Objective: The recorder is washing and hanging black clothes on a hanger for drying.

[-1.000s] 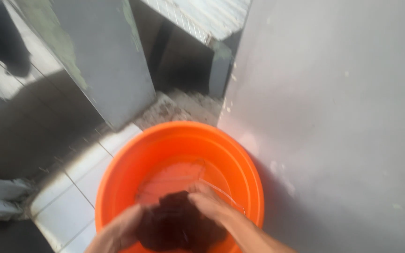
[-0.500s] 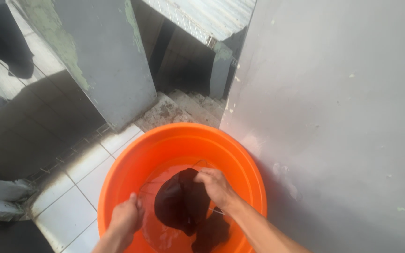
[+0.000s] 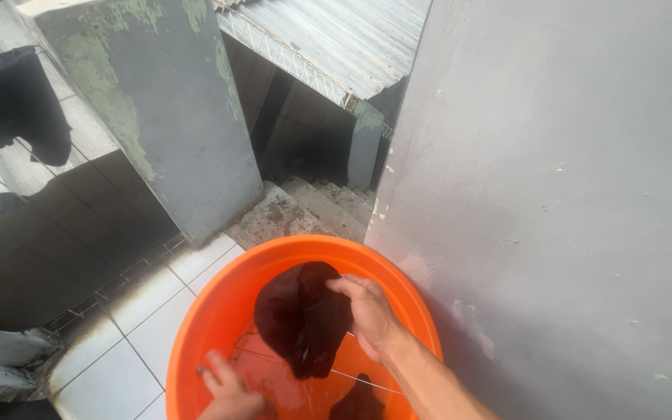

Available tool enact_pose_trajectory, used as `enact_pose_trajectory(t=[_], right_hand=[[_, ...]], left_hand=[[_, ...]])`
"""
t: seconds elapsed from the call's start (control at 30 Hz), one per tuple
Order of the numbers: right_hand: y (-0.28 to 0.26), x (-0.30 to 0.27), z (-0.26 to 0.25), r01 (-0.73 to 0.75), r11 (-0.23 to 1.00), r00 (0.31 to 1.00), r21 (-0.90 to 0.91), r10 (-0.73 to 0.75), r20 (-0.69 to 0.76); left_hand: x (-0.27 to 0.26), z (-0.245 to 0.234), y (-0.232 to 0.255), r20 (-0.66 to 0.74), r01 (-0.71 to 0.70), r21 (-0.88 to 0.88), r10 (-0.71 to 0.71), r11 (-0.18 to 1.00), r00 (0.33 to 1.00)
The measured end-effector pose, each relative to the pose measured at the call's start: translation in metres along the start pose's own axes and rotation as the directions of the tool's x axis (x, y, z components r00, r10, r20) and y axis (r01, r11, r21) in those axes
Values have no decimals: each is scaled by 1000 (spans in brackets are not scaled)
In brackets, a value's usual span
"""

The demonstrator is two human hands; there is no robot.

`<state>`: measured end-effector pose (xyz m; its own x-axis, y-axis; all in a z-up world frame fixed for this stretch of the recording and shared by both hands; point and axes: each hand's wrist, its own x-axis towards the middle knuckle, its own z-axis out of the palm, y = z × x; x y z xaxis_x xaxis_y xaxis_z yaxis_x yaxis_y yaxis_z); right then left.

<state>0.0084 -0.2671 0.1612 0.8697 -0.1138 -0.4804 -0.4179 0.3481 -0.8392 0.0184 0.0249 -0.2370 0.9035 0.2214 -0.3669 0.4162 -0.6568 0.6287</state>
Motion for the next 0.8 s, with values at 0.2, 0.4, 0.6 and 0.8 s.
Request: enact_pose_trajectory(t=[0.2, 0.4, 0.6, 0.8], right_hand=[[-7, -12, 9, -173, 949, 937, 262, 76, 341], [4, 4, 10, -209, 876, 946, 435, 68, 317], [11, 0, 7, -293, 708, 942, 643, 96, 323], [0, 1, 5, -297, 718, 920, 630, 40, 389]], left_hand=[[-129, -159, 214, 296, 536, -514, -448, 670, 844], [-201, -207, 280, 641, 642, -751, -63, 157, 765], [-168, -140, 212, 638, 604, -766, 141, 219, 757], [-182, -156, 219, 664, 669, -742, -184, -45, 725]])
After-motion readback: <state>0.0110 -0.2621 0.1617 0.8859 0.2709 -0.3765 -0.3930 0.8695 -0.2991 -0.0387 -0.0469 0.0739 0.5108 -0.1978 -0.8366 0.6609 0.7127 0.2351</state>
